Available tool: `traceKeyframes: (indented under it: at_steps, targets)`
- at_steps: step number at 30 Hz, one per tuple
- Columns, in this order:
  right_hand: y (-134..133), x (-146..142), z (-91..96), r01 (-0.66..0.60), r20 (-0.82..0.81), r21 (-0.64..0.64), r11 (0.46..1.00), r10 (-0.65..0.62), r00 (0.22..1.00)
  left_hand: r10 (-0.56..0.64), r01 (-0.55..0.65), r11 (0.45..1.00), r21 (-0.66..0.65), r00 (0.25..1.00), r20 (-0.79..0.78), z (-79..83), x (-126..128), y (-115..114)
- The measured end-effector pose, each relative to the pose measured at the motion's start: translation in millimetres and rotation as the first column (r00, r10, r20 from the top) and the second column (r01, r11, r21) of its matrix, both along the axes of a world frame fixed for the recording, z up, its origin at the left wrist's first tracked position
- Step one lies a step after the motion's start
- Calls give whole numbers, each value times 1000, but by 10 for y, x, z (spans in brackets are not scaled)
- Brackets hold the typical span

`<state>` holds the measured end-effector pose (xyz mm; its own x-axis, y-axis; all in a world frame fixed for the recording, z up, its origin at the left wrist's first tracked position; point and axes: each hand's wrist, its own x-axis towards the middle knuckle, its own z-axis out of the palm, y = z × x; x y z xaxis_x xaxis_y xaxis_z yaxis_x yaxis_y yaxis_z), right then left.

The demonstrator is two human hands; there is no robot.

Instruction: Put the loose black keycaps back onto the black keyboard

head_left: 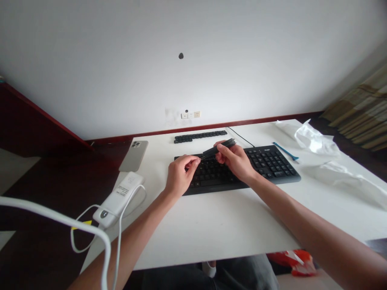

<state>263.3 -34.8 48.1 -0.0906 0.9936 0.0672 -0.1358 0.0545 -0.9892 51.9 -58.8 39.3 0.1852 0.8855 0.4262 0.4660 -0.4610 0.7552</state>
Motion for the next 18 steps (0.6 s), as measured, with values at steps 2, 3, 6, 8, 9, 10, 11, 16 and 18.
traceKeyframes:
  at_steps: [2, 3, 6, 8, 9, 10, 11, 16, 18]
  targets:
    - [-4, -1, -14, -4, 20, -7, 1000, 4, 1000, 5, -4, 1000, 26, 1000, -24, 15, 3, -12]
    - [-10, -2, -18, -7, 35, -3, 1000, 7, 999, 11, -10, 999, 37, 1000, -27, 20, 7, -19]
    - [-31, -7, -20, -10, 70, 26, 1000, 8, 997, 28, -28, 999, 43, 1000, -8, 21, 18, -32]
    - [-45, -10, -11, -9, 84, 49, 999, 5, 996, 37, -37, 999, 34, 999, 7, 19, 22, -37]
    - [-52, -12, -5, -9, 90, 59, 998, 4, 996, 41, -42, 999, 30, 999, 12, 19, 23, -41]
    - [-59, -13, 2, -12, 95, 71, 997, 5, 995, 44, -45, 999, 26, 999, 17, 20, 25, -46]
    - [-66, -13, 8, -14, 101, 87, 996, 5, 995, 47, -47, 999, 23, 999, 22, 23, 28, -54]
    - [-80, -1, 22, 1, 141, 155, 988, -23, 990, 43, -44, 999, 16, 999, 23, 40, 51, -92]
    - [-69, 7, 21, 2, 117, 130, 991, -18, 993, 46, -46, 999, -15, 998, 46, 37, 53, -85]
